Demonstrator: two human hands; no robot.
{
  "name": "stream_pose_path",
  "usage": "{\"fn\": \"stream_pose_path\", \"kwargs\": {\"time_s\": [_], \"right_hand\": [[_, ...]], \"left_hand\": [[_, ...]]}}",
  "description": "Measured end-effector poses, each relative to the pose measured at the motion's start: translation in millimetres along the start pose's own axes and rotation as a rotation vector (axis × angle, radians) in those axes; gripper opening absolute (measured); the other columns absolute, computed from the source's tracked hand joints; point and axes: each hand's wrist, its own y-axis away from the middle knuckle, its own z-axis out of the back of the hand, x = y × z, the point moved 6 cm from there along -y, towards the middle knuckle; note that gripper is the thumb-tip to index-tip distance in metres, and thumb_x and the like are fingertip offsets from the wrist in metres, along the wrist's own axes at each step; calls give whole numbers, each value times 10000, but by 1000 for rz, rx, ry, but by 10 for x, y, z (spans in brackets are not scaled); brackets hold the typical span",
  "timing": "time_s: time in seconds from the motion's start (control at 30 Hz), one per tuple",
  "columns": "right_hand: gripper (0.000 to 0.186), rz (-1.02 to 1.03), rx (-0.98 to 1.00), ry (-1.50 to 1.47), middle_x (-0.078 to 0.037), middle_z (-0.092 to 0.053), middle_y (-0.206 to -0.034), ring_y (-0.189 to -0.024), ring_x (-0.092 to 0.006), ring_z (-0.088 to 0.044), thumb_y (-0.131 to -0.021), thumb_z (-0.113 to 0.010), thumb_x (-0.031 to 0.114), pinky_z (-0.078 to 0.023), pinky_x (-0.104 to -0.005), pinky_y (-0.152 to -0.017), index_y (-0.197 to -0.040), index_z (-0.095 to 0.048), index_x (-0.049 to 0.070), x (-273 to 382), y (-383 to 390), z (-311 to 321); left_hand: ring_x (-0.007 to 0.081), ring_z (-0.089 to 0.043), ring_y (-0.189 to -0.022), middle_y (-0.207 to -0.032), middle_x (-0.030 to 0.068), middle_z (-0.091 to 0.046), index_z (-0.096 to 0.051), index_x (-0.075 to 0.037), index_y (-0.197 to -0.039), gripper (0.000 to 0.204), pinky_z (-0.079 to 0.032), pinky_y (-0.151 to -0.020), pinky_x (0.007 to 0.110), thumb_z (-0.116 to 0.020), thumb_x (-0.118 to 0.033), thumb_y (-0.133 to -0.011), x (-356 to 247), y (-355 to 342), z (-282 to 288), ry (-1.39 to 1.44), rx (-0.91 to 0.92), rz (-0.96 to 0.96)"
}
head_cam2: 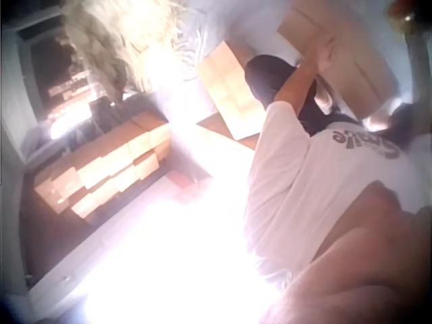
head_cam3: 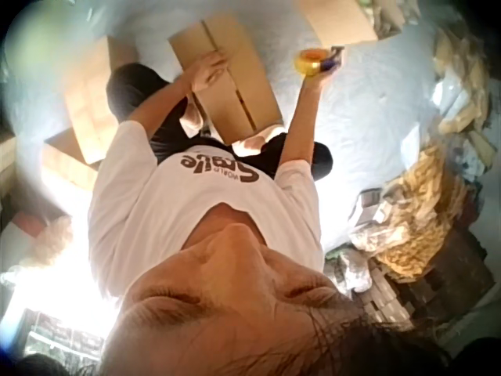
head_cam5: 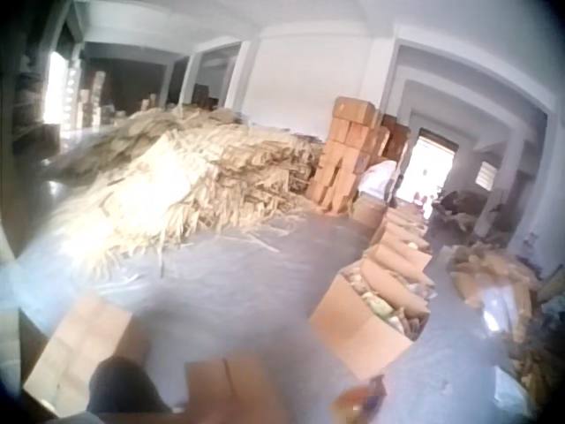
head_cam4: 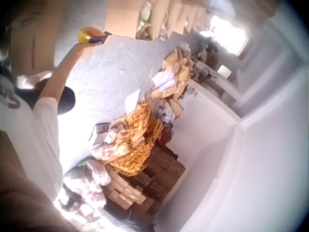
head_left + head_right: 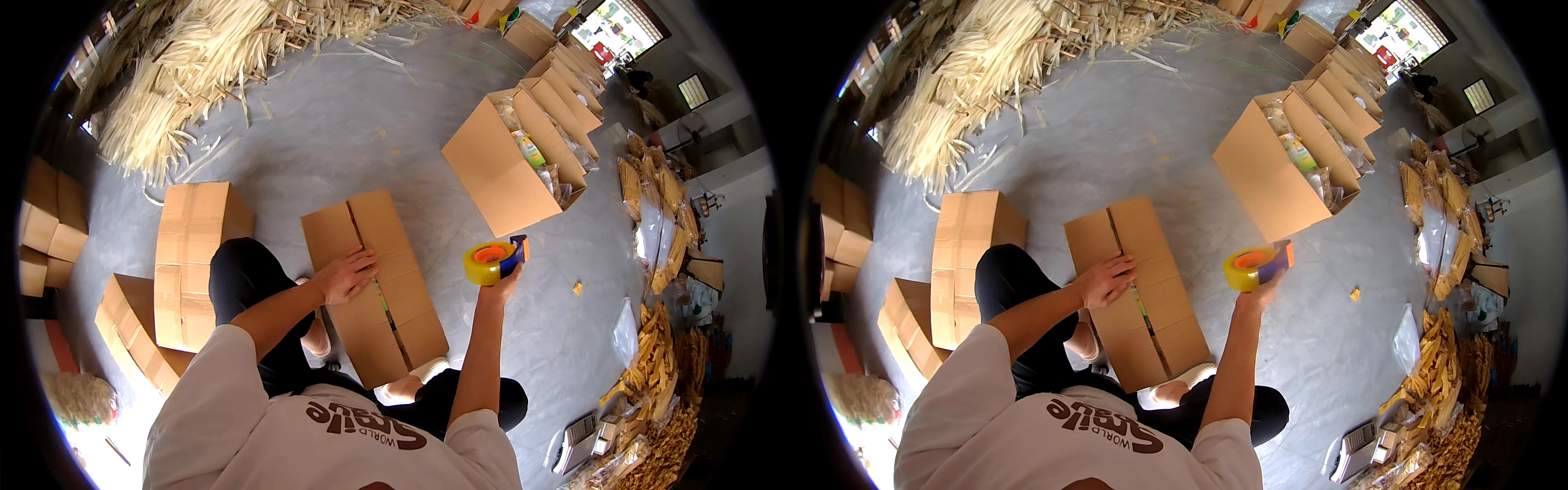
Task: The person seals cardboard boxes containing bagged goods by applying tape with a handheld tape dispenser. The person reaches for an open box, folds the flaps down, and then uses a tape dispenser to apply a strip of tape across the top seam.
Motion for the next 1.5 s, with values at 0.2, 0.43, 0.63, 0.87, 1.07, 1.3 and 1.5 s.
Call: {"fn": "stream_pose_path", "kwargs": {"time_s": [0.2,0.43,0.63,0.87,1.07,1.3,1.5], "right_hand": [[429,-316,169,170,-72,-554,-1115,-1014,-192,-529,-911,-464,342,-430,-318,-875,-1184,-480,13,-749,364,-168],[360,-113,201,388,-39,-588,-825,-712,-110,-556,-896,-499,342,-465,-266,-638,-981,-579,2,-401,861,-713],[293,-18,431,576,-12,-556,-805,-679,-56,-503,-913,-489,275,-422,-224,-602,-975,-575,2,-681,1694,-696],[311,13,427,738,-24,-557,-817,-685,-83,-507,-923,-462,240,-426,-223,-596,-1047,-540,-35,-890,1904,-604],[312,71,408,716,-48,-568,-775,-652,-94,-535,-909,-511,258,-444,-227,-585,-1003,-543,-38,-868,1829,-439],[345,265,184,760,-39,-571,-813,-676,-89,-535,-906,-515,288,-447,-236,-625,-1032,-522,-33,-1059,1679,-36],[315,-91,187,605,-26,-575,-787,-673,-83,-536,-882,-552,298,-432,-216,-631,-930,-570,-14,-911,1488,-117]], "left_hand": [[339,-394,-1213,-1259,169,-457,-548,21,-1095,349,-300,-1031,466,-508,-51,-756,36,64,25,36,-19,-36],[313,-347,-1265,-1315,167,-422,-542,21,-1121,386,-273,-1051,459,-510,-69,-747,43,68,-67,10,46,-4],[276,-345,-1276,-1305,111,-454,-561,-30,-1136,405,-243,-1057,486,-516,-68,-735,59,76,-25,-12,52,53],[246,-468,-1148,-1083,92,-594,-612,-45,-1021,291,-311,-978,477,-530,-103,-747,150,-123,-15,-20,231,179],[280,-596,-758,-812,125,-642,-647,-53,-890,277,-460,-659,397,-562,-302,-805,816,-883,499,100,751,350],[298,-599,-926,-948,107,-651,-588,-143,-1126,396,-466,-770,400,-439,-416,-882,1571,-390,257,35,57,769],[302,-597,-862,-933,101,-646,-590,-161,-1132,302,-472,-740,391,-450,-274,-889,1410,-397,315,87,-87,587]]}}
